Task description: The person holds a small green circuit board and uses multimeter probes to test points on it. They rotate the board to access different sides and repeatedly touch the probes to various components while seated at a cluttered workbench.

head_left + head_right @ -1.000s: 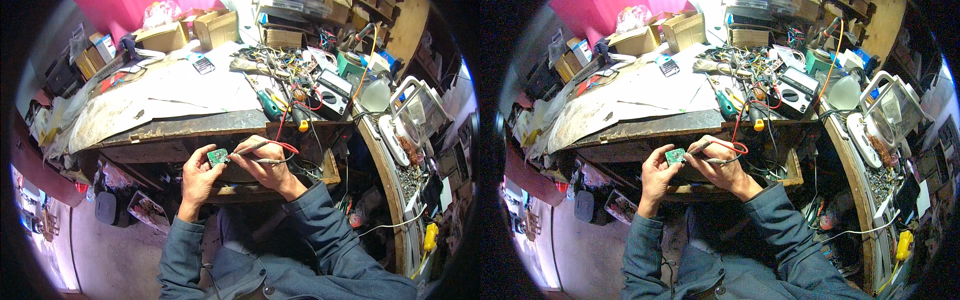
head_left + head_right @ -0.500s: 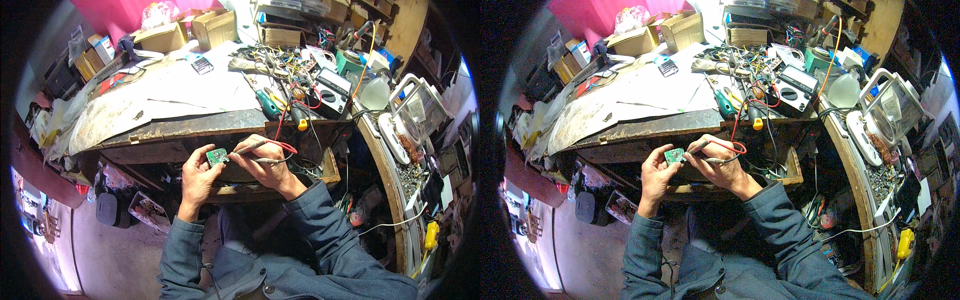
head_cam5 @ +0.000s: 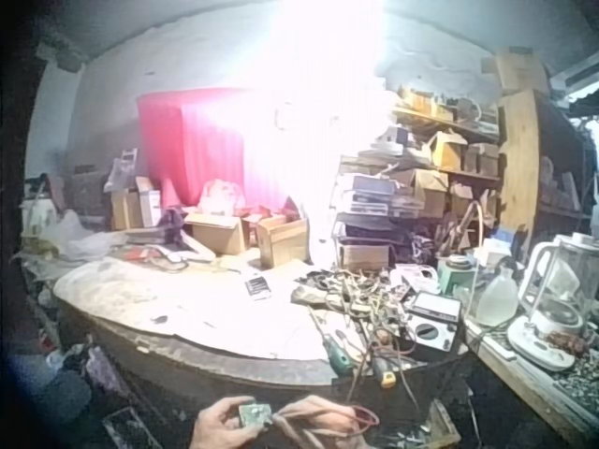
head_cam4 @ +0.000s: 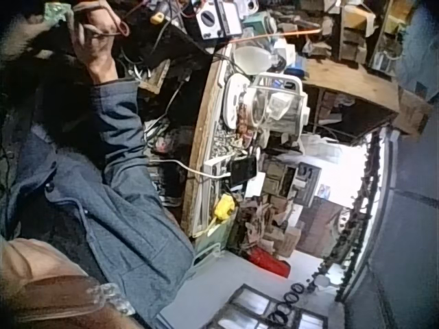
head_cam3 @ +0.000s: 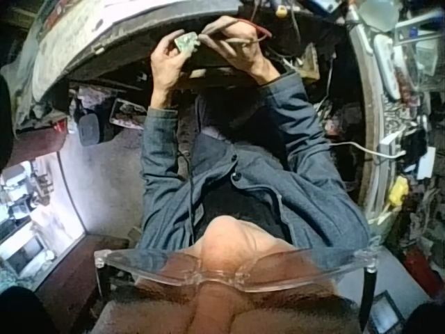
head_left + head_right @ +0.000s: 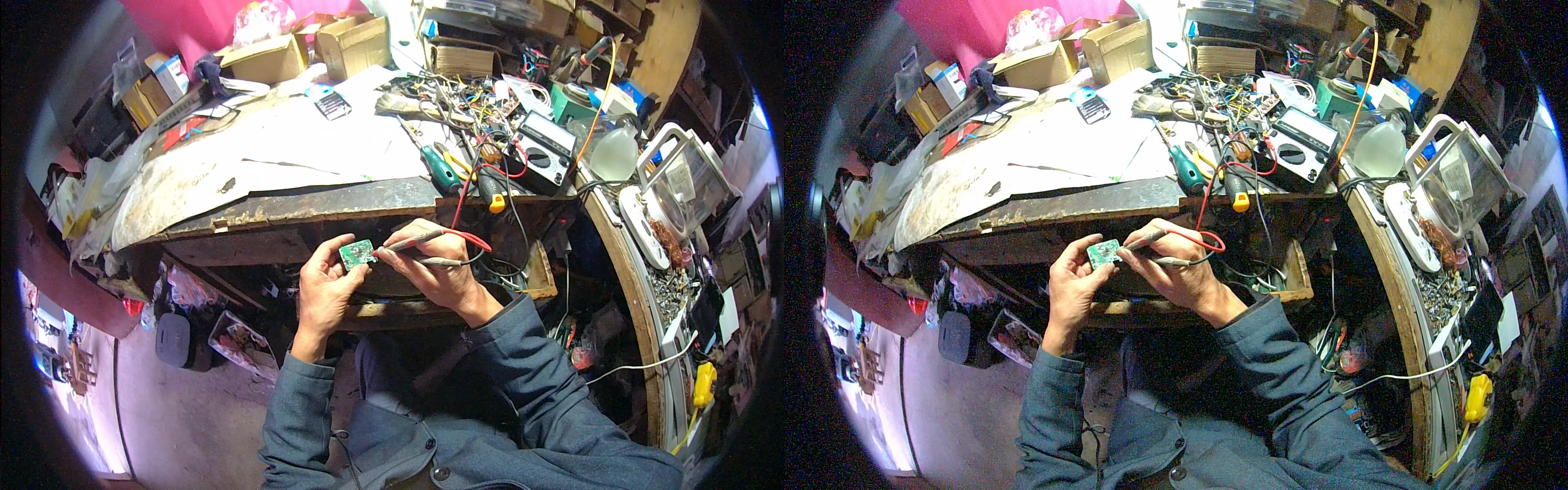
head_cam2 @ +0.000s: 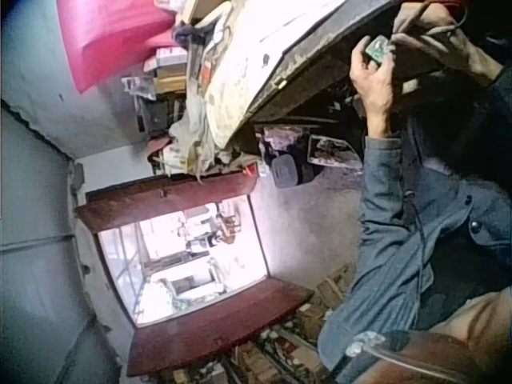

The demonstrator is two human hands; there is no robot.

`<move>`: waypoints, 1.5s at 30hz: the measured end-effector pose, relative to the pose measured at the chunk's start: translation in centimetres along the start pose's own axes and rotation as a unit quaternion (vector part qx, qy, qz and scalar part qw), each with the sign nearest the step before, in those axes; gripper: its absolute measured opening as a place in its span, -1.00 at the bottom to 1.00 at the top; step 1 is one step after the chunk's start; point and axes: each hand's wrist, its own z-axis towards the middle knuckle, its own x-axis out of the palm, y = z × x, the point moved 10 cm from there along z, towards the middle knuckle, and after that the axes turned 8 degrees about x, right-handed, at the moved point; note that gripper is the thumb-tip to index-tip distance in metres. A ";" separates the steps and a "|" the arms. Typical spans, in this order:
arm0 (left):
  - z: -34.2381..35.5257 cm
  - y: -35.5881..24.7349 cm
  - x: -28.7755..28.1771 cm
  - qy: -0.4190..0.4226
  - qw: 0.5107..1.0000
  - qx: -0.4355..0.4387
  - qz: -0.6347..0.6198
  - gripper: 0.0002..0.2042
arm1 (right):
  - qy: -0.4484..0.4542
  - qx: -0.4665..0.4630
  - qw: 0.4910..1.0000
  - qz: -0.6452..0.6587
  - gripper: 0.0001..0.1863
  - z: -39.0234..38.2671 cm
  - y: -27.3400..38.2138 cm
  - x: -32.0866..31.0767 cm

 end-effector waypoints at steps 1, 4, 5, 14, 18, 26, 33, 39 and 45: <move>0.0 0.0 0.0 0.000 1.000 -0.001 0.001 -0.52 | 0.002 -0.003 1.000 0.003 -0.88 0.0 0.0 0.0; 0.0 -0.2 0.0 0.001 1.000 -0.003 0.005 -0.52 | 0.008 -0.005 1.000 0.003 -0.89 0.0 0.0 0.1; -0.1 -0.2 0.0 0.004 1.000 -0.003 0.007 -0.52 | 0.010 -0.004 1.000 0.002 -0.89 0.0 0.1 0.1; 0.0 -0.1 0.0 0.005 1.000 0.002 0.012 -0.52 | 0.014 0.008 1.000 0.005 -0.91 0.1 -0.1 0.1; -0.1 -0.2 0.1 -0.002 1.000 -0.009 0.005 -0.52 | -0.004 0.009 1.000 0.003 -0.90 0.1 0.0 -0.2; 0.0 -0.1 0.0 -0.003 1.000 -0.001 0.007 -0.52 | -0.007 0.016 1.000 0.000 -0.90 0.0 -0.3 -0.1; 0.0 -0.2 0.0 0.001 1.000 0.003 0.011 -0.52 | 0.000 0.012 1.000 -0.004 -0.89 0.0 -0.3 0.0; 0.0 0.3 -0.1 0.002 1.000 -0.007 0.005 -0.52 | 0.006 -0.002 1.000 -0.016 -0.89 0.0 0.1 0.2; -0.1 -0.1 0.0 0.004 1.000 -0.004 0.017 -0.53 | 0.014 -0.007 1.000 -0.006 -0.89 0.0 0.1 0.2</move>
